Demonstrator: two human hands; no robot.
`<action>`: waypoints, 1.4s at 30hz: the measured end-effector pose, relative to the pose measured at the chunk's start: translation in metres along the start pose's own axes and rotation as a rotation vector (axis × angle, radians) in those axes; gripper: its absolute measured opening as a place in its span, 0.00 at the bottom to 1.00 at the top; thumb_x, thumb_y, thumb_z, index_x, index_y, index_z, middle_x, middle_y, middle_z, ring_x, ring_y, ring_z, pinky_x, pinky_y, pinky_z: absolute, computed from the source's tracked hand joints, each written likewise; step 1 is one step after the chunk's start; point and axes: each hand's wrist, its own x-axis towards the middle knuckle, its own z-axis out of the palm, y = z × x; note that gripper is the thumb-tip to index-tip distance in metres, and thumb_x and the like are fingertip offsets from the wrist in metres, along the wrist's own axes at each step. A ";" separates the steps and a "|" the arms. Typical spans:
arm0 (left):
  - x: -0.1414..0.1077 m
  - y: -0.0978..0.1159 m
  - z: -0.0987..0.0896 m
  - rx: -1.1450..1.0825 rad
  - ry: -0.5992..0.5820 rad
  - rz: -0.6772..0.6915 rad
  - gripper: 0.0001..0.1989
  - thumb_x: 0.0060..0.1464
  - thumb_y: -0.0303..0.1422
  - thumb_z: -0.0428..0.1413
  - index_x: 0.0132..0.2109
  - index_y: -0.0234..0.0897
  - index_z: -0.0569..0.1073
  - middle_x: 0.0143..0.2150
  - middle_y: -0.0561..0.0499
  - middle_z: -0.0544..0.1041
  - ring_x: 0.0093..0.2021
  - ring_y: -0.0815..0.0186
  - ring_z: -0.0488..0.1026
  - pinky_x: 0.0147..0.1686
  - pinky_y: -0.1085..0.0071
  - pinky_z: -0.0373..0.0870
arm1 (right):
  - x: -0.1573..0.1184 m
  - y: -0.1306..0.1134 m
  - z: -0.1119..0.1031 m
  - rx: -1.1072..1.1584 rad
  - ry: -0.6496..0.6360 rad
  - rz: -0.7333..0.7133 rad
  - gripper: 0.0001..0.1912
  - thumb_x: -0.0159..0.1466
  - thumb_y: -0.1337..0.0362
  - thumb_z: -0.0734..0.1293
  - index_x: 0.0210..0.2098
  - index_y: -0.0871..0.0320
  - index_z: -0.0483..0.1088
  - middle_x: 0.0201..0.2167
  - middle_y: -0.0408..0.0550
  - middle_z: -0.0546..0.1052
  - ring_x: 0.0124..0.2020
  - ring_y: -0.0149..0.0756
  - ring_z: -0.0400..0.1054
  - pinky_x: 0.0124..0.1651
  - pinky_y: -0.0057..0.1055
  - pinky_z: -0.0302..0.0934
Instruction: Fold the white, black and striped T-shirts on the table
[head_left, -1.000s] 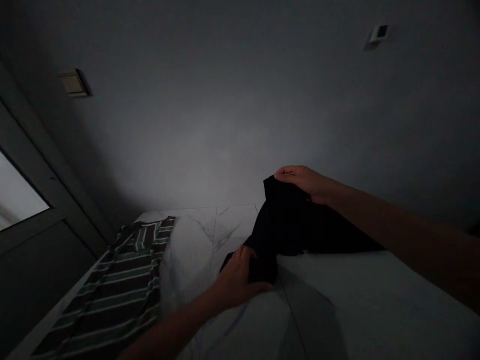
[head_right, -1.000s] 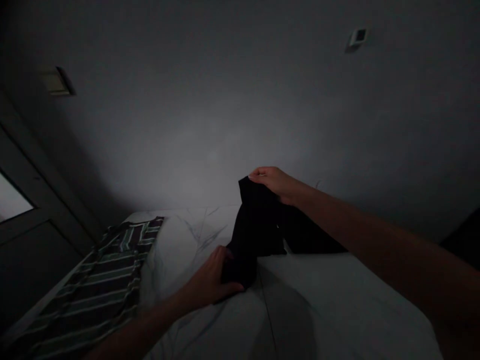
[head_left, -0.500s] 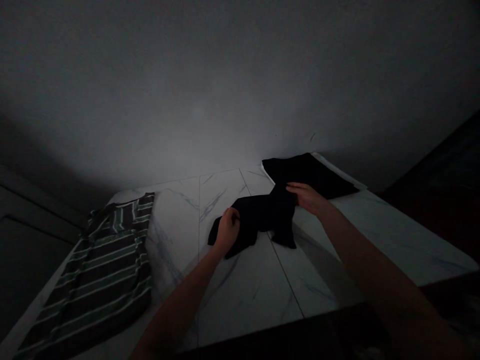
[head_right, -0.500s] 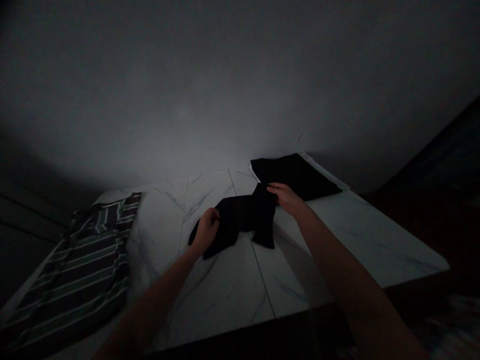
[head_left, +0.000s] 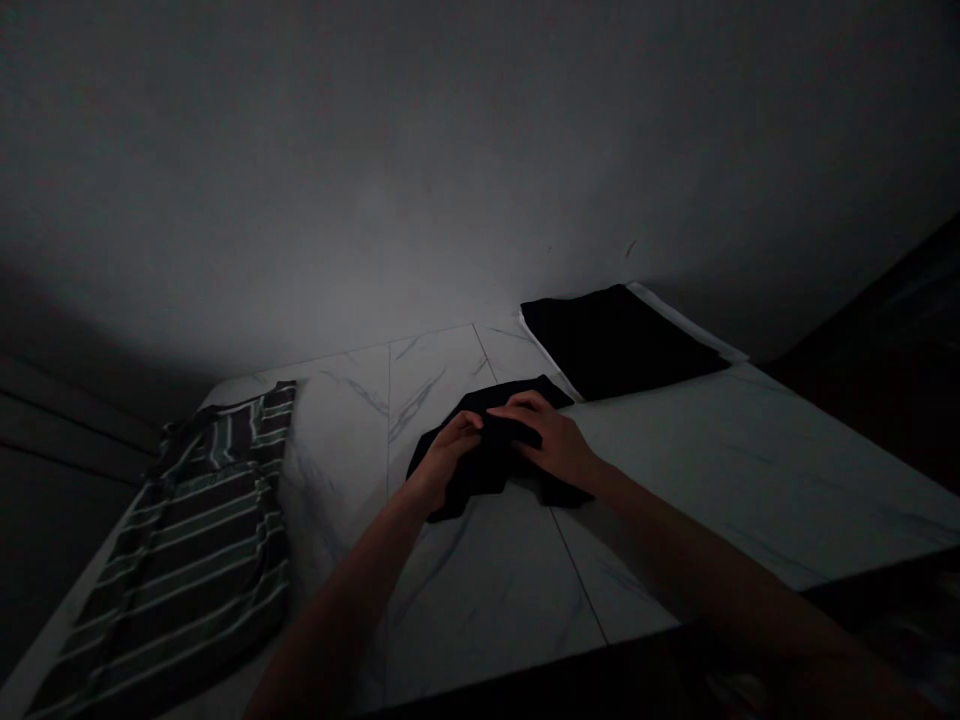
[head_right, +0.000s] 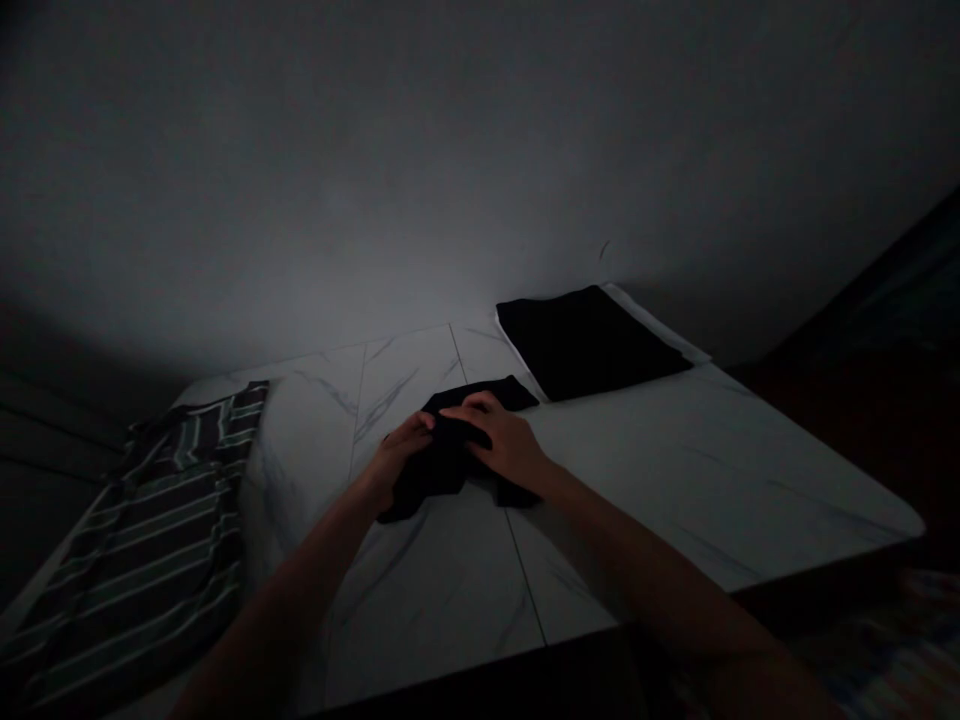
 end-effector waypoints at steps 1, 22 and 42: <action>-0.001 0.001 0.000 0.035 -0.036 0.013 0.16 0.46 0.37 0.61 0.40 0.40 0.65 0.35 0.55 0.72 0.30 0.71 0.68 0.29 0.76 0.63 | -0.001 -0.002 0.000 0.027 0.000 -0.025 0.19 0.61 0.66 0.64 0.50 0.45 0.73 0.49 0.49 0.72 0.50 0.45 0.69 0.47 0.42 0.67; -0.009 -0.001 0.010 0.947 0.164 0.611 0.04 0.56 0.27 0.54 0.39 0.40 0.69 0.38 0.52 0.73 0.39 0.66 0.70 0.41 0.69 0.69 | 0.002 0.001 -0.006 0.333 -0.131 0.157 0.16 0.63 0.50 0.63 0.33 0.56 0.74 0.27 0.45 0.73 0.31 0.36 0.67 0.35 0.31 0.60; -0.046 0.300 -0.075 1.227 0.822 0.851 0.06 0.48 0.32 0.58 0.36 0.37 0.73 0.32 0.53 0.74 0.34 0.66 0.71 0.37 0.69 0.67 | 0.175 -0.019 -0.237 -0.270 0.321 -0.072 0.09 0.57 0.60 0.69 0.34 0.56 0.78 0.34 0.47 0.80 0.38 0.41 0.73 0.46 0.39 0.66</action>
